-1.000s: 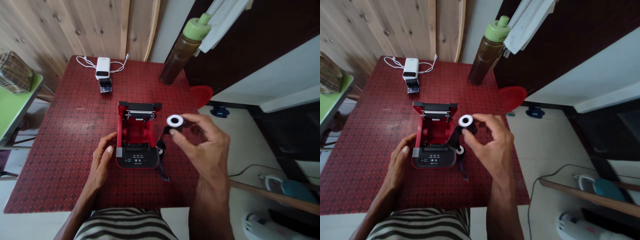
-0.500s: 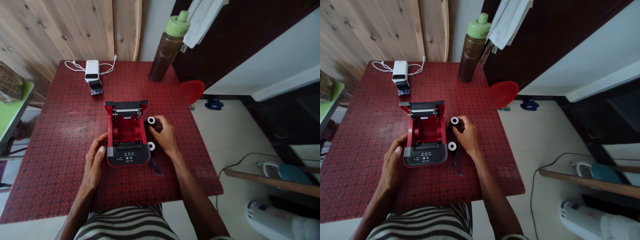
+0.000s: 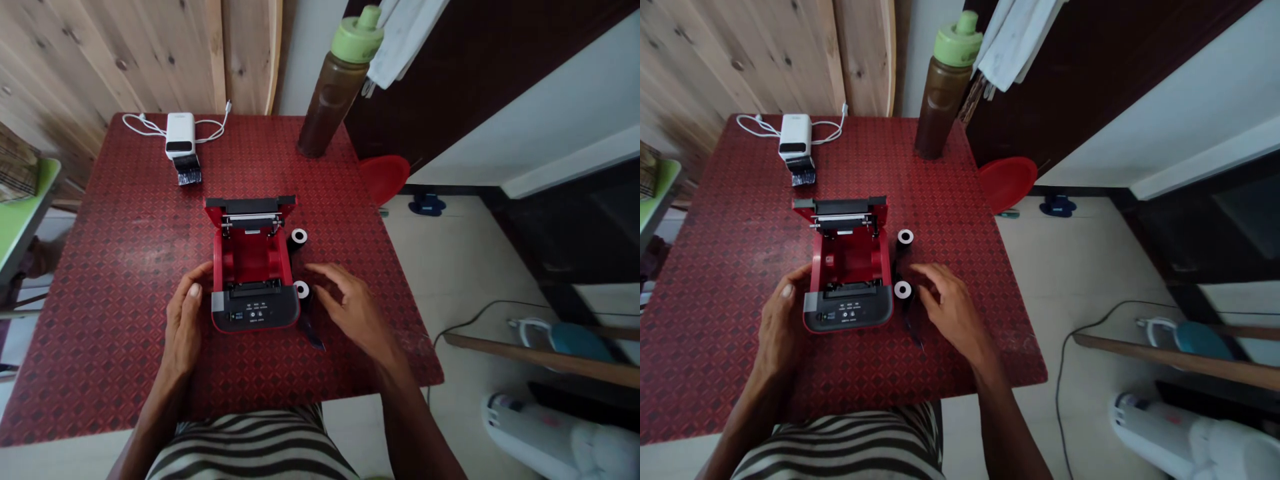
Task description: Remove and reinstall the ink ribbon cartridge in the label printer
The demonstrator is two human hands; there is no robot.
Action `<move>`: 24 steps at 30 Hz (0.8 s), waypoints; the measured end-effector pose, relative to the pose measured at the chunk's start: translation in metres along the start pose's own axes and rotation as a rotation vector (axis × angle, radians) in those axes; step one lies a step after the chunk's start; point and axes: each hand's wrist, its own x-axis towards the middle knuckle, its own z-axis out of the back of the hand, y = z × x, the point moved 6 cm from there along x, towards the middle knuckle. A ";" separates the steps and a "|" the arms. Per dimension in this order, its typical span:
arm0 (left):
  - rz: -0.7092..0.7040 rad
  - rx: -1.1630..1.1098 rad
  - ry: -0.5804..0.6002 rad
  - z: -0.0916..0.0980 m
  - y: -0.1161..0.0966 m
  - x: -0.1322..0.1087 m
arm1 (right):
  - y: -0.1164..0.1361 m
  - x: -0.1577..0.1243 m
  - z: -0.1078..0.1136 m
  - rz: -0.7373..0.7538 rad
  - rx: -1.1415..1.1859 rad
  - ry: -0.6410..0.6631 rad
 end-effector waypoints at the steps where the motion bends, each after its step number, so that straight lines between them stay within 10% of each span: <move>1: 0.005 0.012 -0.006 0.000 0.000 0.000 | 0.002 -0.002 -0.004 0.012 0.001 0.056; 7: -0.022 0.144 -0.087 0.006 -0.017 0.003 | 0.004 0.003 -0.024 0.062 0.055 0.229; 14: -0.443 0.566 -0.160 -0.004 -0.098 0.005 | 0.002 0.001 -0.021 0.017 0.068 0.187; 24: -0.493 0.334 0.501 -0.095 -0.166 0.000 | 0.063 0.003 0.029 0.147 -0.157 0.025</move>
